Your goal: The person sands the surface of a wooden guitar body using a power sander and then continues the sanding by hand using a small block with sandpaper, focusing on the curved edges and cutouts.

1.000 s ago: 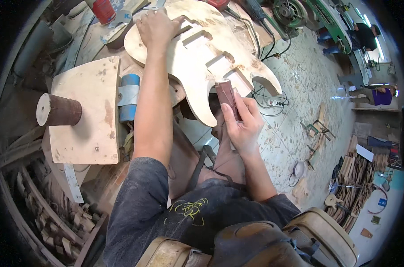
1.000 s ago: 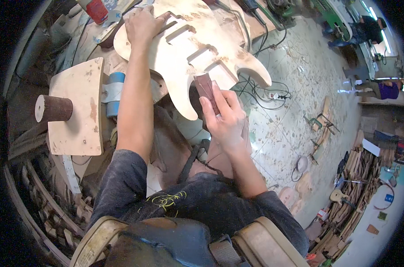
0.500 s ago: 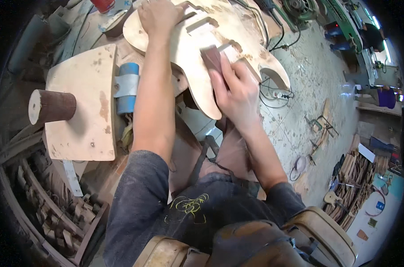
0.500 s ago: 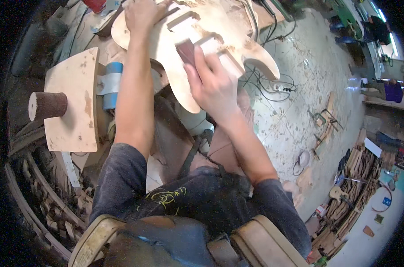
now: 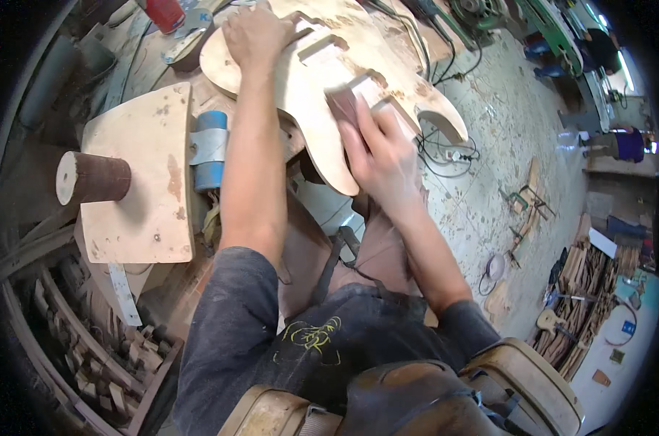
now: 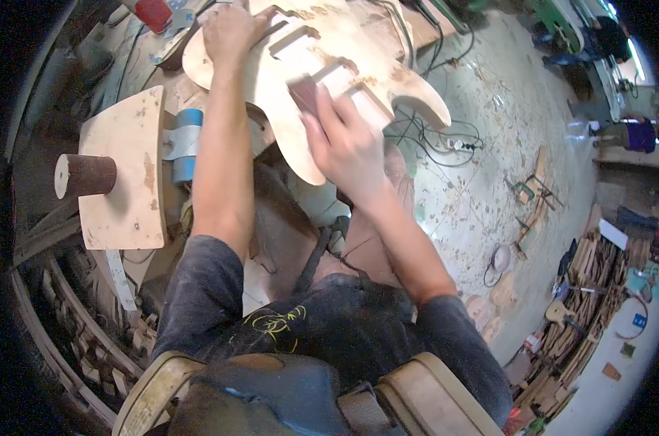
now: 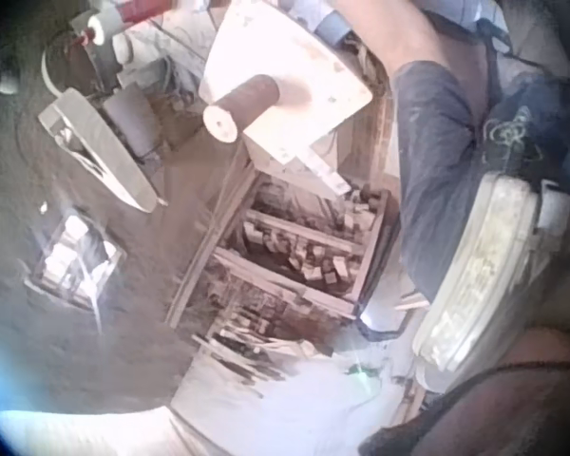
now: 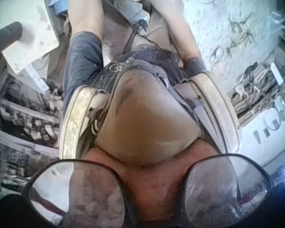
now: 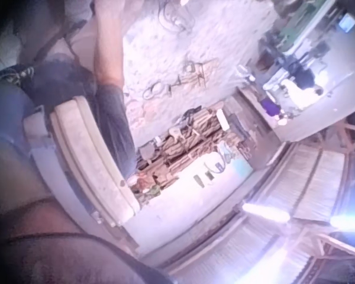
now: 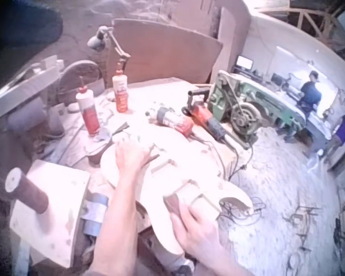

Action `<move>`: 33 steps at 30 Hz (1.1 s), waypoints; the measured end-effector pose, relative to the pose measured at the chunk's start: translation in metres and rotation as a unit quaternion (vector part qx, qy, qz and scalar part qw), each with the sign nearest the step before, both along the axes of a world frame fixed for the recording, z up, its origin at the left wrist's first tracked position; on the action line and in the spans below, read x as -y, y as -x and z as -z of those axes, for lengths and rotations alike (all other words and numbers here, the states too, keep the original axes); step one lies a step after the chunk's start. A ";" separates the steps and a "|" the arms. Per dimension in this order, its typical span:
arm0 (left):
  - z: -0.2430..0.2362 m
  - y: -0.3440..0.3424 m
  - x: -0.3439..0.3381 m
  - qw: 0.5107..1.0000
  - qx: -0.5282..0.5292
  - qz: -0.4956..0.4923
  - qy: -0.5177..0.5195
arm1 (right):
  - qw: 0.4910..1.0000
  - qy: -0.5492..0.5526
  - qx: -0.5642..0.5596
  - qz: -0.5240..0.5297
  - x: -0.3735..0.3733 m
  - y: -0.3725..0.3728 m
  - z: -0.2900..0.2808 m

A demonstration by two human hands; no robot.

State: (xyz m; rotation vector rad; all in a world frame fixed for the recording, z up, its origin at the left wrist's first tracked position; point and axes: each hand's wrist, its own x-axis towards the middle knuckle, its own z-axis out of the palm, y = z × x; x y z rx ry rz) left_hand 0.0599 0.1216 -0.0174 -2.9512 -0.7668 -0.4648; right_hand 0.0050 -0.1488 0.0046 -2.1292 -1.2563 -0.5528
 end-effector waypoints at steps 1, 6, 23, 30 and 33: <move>-0.018 -0.001 0.010 0.998 -0.014 0.005 0.061 | 1.000 -0.011 -0.015 0.004 -0.004 -0.007 -0.004; 0.005 -0.002 -0.015 0.966 0.227 -0.118 0.041 | 0.995 -0.077 -0.060 -0.022 0.015 0.022 0.022; 0.013 -0.007 -0.017 0.978 0.168 -0.105 0.066 | 0.997 -0.045 -0.051 0.018 0.012 0.019 0.010; 0.010 -0.004 -0.019 0.975 0.168 -0.113 0.086 | 0.994 -0.056 -0.079 -0.051 0.028 0.022 0.022; 0.015 -0.013 -0.006 0.973 0.199 -0.100 0.062 | 0.998 -0.041 -0.028 -0.030 0.005 -0.004 0.006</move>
